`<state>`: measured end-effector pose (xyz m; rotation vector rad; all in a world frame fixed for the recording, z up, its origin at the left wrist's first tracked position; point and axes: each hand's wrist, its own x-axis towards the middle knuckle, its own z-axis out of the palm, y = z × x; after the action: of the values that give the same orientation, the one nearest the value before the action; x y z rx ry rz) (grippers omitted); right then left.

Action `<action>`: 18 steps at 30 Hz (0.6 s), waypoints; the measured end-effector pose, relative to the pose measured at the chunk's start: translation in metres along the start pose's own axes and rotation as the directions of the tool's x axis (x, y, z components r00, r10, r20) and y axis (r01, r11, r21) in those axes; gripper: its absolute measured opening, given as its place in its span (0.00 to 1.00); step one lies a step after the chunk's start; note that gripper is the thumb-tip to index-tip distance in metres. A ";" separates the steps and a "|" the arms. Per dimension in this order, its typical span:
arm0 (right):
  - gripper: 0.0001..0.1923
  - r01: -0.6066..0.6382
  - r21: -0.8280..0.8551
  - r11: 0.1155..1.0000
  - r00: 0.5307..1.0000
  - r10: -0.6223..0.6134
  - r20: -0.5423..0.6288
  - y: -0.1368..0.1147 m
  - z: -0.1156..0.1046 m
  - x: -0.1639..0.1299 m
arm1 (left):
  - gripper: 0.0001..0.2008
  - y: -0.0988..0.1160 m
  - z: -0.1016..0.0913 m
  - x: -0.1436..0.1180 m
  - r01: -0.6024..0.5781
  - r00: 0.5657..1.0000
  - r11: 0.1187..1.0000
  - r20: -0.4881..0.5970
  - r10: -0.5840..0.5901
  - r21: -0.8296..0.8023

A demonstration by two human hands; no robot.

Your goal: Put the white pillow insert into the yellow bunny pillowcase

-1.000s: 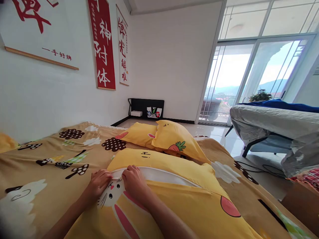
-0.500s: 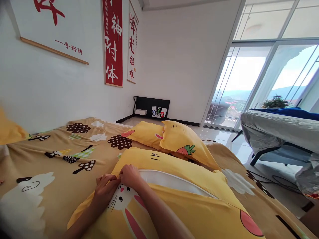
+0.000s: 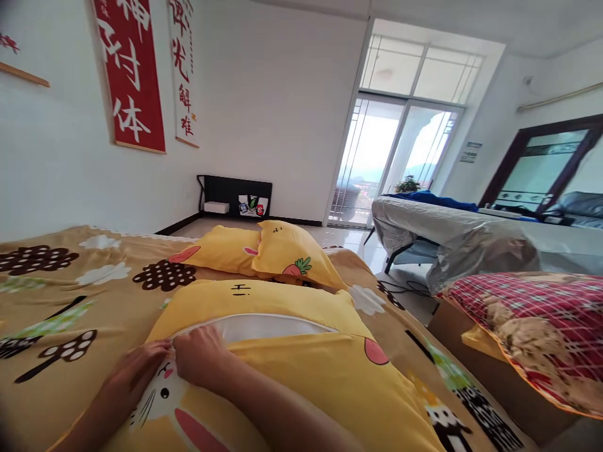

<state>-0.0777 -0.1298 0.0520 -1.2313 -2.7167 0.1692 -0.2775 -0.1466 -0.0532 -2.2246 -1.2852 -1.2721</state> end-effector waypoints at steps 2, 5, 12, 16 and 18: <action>0.14 -0.044 -0.064 0.997 0.998 0.040 -0.054 0.022 -0.010 -0.032 | 0.13 -0.012 -0.003 0.006 -0.027 0.993 0.999 0.115 0.022 0.040; 0.14 -0.212 -0.152 0.965 0.963 0.181 -0.198 0.080 -0.030 -0.098 | 0.14 -0.023 -0.011 0.020 -0.110 0.962 0.983 0.266 0.068 0.146; 0.12 -0.191 -0.145 0.971 0.909 0.120 -0.400 0.214 -0.046 -0.231 | 0.13 0.004 -0.014 0.055 -0.128 0.969 0.978 0.230 0.088 0.165; 0.13 -0.128 -0.330 0.935 0.822 -0.087 -0.563 0.225 -0.024 -0.250 | 0.11 0.081 0.010 0.091 -0.195 0.909 0.980 0.366 0.199 -0.048; 0.12 -0.139 -0.376 0.916 0.758 -0.146 -0.636 0.226 -0.015 -0.249 | 0.10 0.133 0.030 0.114 -0.181 0.838 0.973 0.496 0.228 -0.143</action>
<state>0.2535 -0.1690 0.0065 -1.0859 -2.1618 -0.7353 -0.1293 -0.1399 0.0445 -2.7990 -1.1107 -0.6898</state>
